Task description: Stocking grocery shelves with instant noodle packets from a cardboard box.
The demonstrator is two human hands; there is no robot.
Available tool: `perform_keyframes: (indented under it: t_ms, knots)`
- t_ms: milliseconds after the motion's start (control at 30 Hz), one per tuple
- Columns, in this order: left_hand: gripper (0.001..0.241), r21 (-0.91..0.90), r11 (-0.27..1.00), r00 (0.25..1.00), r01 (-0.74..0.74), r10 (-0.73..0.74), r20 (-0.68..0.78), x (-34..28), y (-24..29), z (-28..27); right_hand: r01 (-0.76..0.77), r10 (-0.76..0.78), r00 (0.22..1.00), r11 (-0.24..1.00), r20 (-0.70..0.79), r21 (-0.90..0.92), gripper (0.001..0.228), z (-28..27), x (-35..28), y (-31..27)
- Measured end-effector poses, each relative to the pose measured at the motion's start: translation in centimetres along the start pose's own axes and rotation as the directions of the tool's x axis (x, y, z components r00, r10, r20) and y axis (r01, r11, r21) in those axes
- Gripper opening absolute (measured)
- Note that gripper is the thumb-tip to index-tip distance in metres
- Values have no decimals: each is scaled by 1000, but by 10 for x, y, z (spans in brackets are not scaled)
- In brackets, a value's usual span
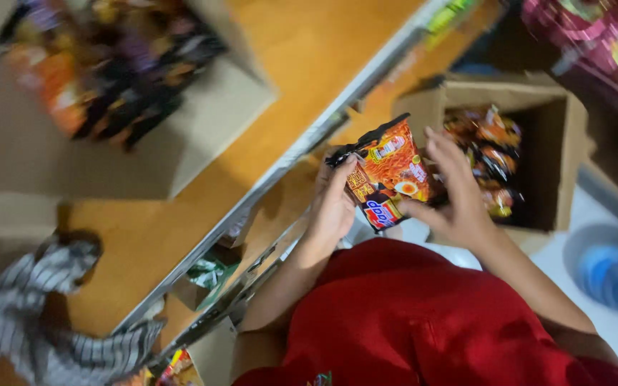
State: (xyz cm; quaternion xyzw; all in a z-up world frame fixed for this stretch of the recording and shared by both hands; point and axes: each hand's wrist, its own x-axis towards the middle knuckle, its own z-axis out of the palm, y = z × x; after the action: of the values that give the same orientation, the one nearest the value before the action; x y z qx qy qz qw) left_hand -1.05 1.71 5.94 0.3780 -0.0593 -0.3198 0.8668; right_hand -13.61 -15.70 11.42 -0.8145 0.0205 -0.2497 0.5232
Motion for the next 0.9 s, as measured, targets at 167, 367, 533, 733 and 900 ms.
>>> perform_keyframes:
  t_ms: [167, 367, 533, 733, 900]
  knots:
    - [31, -197, 972, 988, -130, 111, -105, -37, 86, 21, 599, -559, 800, 762, 217, -247, 90, 35, 27, -40]
    - [37, -185, 973, 989, -137, 125, -75, -70, 146, 8, 788, -658, 613, 470, 438, -398, 50, 70, 71, -69]
    - [58, -20, 963, 957, -268, 268, 107, -91, 188, -2, 877, -803, 471, 381, 364, -294, 47, 93, 110, -101]
    - [66, 899, -400, 434, -179, 787, 437, -106, 230, -1, 771, -745, 608, 475, 273, -424, 71, 119, 188, -153]
    - [64, 945, -318, 592, -76, 749, 299, -86, 226, -41, 725, -661, 619, 276, 423, -631, 76, 149, 264, -151]
